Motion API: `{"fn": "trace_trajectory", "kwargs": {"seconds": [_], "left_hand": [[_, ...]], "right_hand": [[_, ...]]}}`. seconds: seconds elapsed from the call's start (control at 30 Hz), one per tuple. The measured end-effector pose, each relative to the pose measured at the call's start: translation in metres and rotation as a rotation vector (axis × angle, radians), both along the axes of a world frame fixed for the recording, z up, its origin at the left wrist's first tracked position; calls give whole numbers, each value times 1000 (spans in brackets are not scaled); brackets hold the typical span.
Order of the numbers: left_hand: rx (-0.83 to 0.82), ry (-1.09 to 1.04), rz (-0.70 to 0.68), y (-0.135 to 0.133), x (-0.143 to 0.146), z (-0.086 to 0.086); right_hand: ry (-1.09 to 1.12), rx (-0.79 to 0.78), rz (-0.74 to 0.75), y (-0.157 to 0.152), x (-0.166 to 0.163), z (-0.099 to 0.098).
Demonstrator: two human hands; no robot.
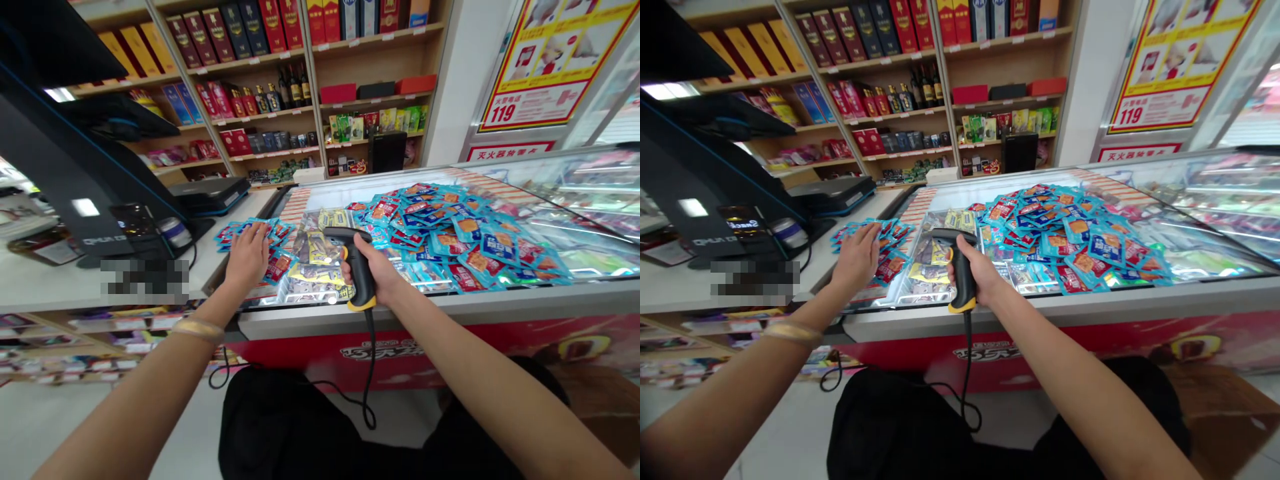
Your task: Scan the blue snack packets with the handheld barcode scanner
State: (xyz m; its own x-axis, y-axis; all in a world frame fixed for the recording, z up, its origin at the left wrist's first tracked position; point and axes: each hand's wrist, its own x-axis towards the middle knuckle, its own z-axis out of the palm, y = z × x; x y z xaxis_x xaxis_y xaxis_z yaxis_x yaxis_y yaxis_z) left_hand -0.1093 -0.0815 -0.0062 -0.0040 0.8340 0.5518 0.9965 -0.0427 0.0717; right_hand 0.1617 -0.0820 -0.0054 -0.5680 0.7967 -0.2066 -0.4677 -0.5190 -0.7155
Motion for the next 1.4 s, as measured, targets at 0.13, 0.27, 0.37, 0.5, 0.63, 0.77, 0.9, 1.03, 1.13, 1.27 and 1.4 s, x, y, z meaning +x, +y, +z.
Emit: {"fn": "trace_trajectory", "kwargs": {"seconds": [0.13, 0.27, 0.37, 0.5, 0.63, 0.77, 0.9, 1.03, 1.13, 1.27, 1.4], "left_hand": [[-256, 95, 129, -16, -20, -13], [-254, 112, 135, -16, -19, -19], [-151, 105, 120, -17, -17, -18], [-7, 66, 107, -23, -10, -12], [70, 28, 49, -19, 14, -6], [97, -18, -141, 1, 65, -7], [58, -82, -366, 21, 134, -18], [-33, -248, -480, 40, 192, -28], [-154, -417, -372, 55, 219, -25], [-330, -560, -196, 74, 233, -14], [-394, -658, -146, 83, 234, -11]], "right_hand": [[-39, -49, 69, -5, -29, -1], [-65, -48, 82, -7, -32, -4], [-41, -33, 63, -5, -27, -7], [-27, -3, 32, -4, -14, -9], [-35, 22, -40, -4, 15, -5], [-53, 47, -133, -3, 59, -2], [-97, 93, -233, -1, 103, -5], [-82, 129, -323, -1, 131, -9], [-47, 133, -338, -1, 137, -11], [-68, 148, -335, 1, 133, -11], [-69, 170, -329, 3, 132, -13]]}}
